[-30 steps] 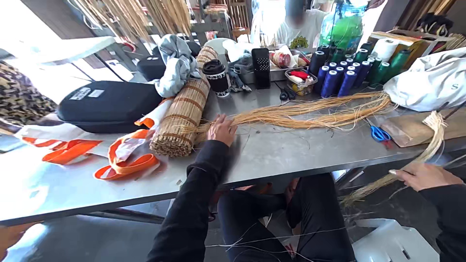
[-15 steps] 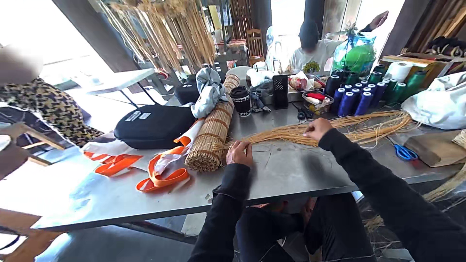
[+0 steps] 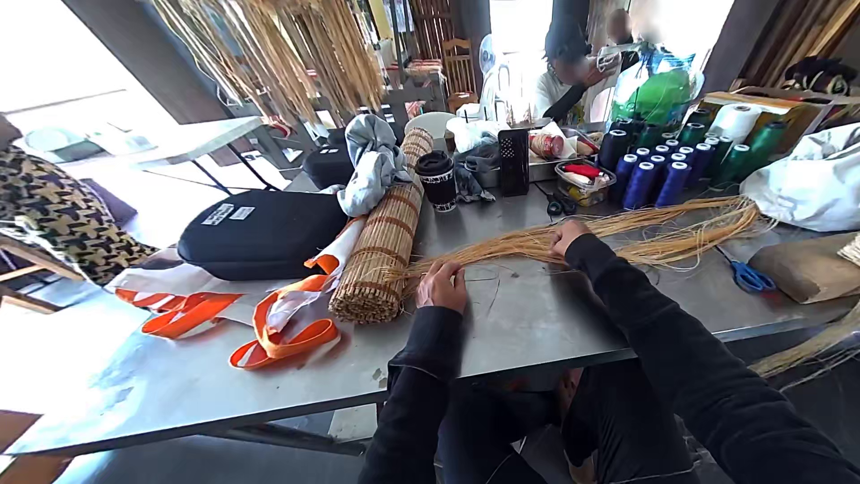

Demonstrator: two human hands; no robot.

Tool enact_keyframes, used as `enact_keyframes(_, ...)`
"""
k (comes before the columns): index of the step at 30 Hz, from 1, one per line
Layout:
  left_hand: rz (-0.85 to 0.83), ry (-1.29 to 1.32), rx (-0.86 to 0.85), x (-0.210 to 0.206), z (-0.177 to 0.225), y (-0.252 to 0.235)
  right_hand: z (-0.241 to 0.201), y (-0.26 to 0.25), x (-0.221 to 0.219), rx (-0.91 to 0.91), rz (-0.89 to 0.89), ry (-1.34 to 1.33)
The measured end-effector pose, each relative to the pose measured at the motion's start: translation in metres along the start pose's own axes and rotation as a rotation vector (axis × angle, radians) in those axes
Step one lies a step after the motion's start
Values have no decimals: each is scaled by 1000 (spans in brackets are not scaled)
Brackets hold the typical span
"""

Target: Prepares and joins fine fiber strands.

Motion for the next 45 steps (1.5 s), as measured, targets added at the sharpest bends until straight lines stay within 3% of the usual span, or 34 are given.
enact_keyframes(7, 11, -6, -25, -2, 0, 0, 40, 30, 45, 223, 345, -460)
enact_keyframes(12, 260, 23, -164, 9, 3, 7, 69, 31, 54, 310, 488, -1318)
enact_keyframes(14, 349, 67, -233, 14, 12, 9, 72, 28, 56, 318, 484, -1481)
enact_keyframes(17, 179, 305, -218, 6, 42, 0, 70, 22, 55, 356, 346, -1440)
enact_keyframes(21, -340, 1095, 31, -40, 88, -29, 45, 17, 55, 637, 47, -1152)
enact_keyframes(23, -520, 1372, 141, -63, 107, -44, 31, 19, 53, 740, -109, -972)
enact_keyframes(26, -496, 1584, 229, -81, 125, -68, 24, 14, 49, 735, -283, -780)
enact_keyframes(29, -406, 1637, 258, -89, 125, -84, 36, -1, 43, 715, -289, -743)
enact_keyframes(31, -414, 1440, 240, -85, 119, -82, 48, -8, 42, 684, -275, -703)
enact_keyframes(34, -525, 721, 105, -63, 120, -77, 67, -14, 41, 597, -251, -706)
enact_keyframes(36, -488, 340, -13, -45, 109, -80, 78, -20, 35, 505, -238, -691)
enact_keyframes(38, -382, 109, -25, -13, 86, -84, 78, -21, 40, 430, -148, -696)
enact_keyframes(42, -347, -262, 279, 51, 24, -81, 87, -24, 54, 279, 181, -559)
enact_keyframes(45, -457, -384, 451, 51, -10, -79, 96, -23, 63, 127, 387, -332)
Point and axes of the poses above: each hand's wrist, its own y-axis away from the middle knuckle, its own x-axis out of the back of the hand, z = x × y, the point moved 5 cm from there along -y, towards the middle knuckle, and after that the axes turned 11 degrees about -z, right-handed, at the moved point
